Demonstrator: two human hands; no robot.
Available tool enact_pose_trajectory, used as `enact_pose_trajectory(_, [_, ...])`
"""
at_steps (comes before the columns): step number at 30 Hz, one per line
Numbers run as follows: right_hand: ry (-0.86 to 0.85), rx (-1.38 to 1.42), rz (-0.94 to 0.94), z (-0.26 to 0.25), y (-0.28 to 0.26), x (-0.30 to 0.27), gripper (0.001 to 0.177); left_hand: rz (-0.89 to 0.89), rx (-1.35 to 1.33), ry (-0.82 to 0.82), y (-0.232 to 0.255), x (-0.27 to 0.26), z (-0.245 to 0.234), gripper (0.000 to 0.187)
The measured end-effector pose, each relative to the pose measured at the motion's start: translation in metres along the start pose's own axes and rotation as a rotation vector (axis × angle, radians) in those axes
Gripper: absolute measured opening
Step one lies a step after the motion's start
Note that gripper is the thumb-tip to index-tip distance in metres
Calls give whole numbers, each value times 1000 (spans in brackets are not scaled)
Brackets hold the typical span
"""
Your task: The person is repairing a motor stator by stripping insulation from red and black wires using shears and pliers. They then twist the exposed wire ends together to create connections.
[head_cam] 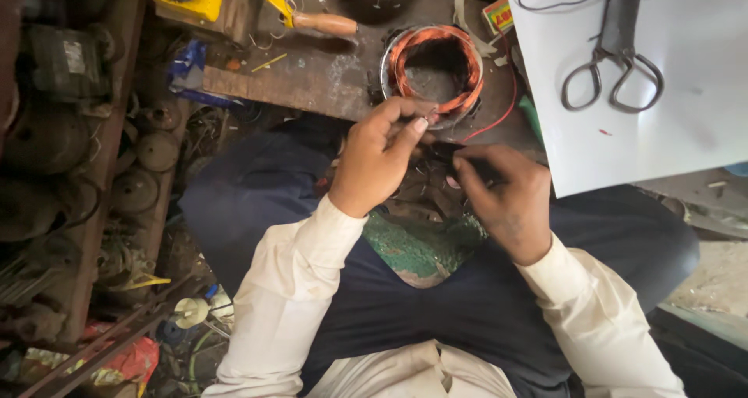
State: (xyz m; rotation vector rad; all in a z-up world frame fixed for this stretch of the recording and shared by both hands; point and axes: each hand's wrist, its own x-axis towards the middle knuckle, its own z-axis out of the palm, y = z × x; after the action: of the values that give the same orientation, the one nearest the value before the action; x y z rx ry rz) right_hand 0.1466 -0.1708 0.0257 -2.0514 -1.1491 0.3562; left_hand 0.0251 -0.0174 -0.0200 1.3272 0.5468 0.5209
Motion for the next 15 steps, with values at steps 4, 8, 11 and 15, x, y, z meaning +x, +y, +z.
enact_pose_trajectory(4, [-44,10,17,0,13,0,14,-72,-130,-43,11,5,10,26])
enact_pose_trajectory(8, [-102,26,91,2,20,2,13,54,-245,27,23,9,12,18])
enact_pose_trajectory(11, [-140,98,181,6,26,2,13,-62,71,33,36,-5,-1,13])
enact_pose_trajectory(15, [-220,177,270,11,32,3,13,4,410,-139,32,-6,-9,15])
